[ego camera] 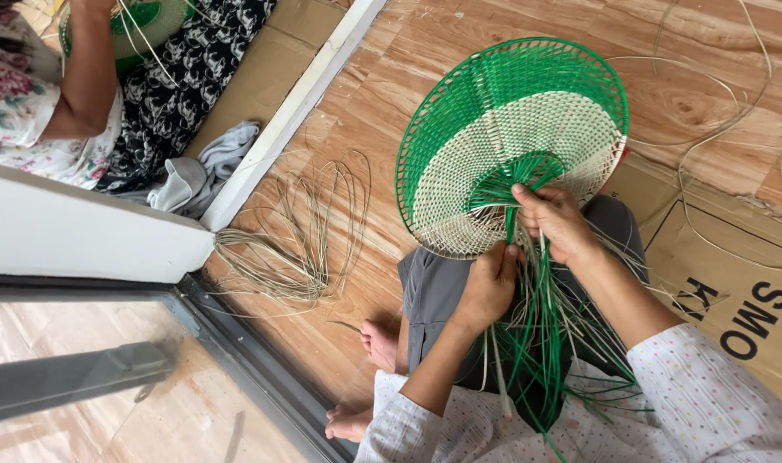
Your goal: The person sits on the floor and weaves green and natural-colored plastic strips into a round basket. They interlace the strips by hand, working on the rim and sides of the basket.
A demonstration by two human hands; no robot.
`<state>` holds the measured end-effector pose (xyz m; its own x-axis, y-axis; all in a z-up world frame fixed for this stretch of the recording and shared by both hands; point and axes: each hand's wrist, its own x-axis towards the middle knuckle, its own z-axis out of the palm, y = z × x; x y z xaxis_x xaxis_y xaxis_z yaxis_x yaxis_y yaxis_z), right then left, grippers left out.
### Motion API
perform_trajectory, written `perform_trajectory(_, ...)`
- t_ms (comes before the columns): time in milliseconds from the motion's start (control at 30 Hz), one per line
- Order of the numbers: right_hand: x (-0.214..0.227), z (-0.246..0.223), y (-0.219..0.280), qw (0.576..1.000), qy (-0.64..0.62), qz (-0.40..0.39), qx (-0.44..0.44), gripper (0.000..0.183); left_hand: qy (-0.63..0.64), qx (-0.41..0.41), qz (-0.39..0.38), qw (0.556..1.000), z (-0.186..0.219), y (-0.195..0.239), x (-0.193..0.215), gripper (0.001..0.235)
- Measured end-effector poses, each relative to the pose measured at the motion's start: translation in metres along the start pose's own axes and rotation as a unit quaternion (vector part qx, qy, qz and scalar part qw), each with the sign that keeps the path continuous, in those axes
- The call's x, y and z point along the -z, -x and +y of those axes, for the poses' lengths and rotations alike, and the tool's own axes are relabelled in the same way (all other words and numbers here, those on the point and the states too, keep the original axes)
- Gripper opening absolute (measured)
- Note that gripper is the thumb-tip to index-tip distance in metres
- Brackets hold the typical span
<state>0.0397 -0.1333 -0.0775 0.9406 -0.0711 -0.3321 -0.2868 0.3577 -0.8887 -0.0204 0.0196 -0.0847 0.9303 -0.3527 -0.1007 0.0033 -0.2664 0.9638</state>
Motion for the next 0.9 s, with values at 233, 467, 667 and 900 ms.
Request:
perform_trajectory(233, -0.004, -0.032, 0.031, 0.995, -0.070, -0.017, -0.068, 0.039, 0.056, 0.034, 0.041, 0.997, 0.051, -0.010, 0.033, 0.051)
perform_trajectory(467, -0.011, -0.107, 0.150, 0.957, -0.194, -0.079, -0.202, 0.052, 0.342, 0.036, -0.161, 0.925, 0.156, 0.064, 0.046, 0.043)
perform_trajectory(667, -0.002, -0.111, 0.187, 0.953, -0.171, 0.046, -0.246, 0.016, 0.378, 0.042, -0.305, 0.873, 0.157, 0.087, 0.042, 0.055)
perform_trajectory(900, 0.014, 0.010, 0.087, 0.983, -0.121, -0.006, -0.135, 0.053, 0.151, -0.001, -0.003, 0.989, -0.025, 0.046, 0.013, 0.025)
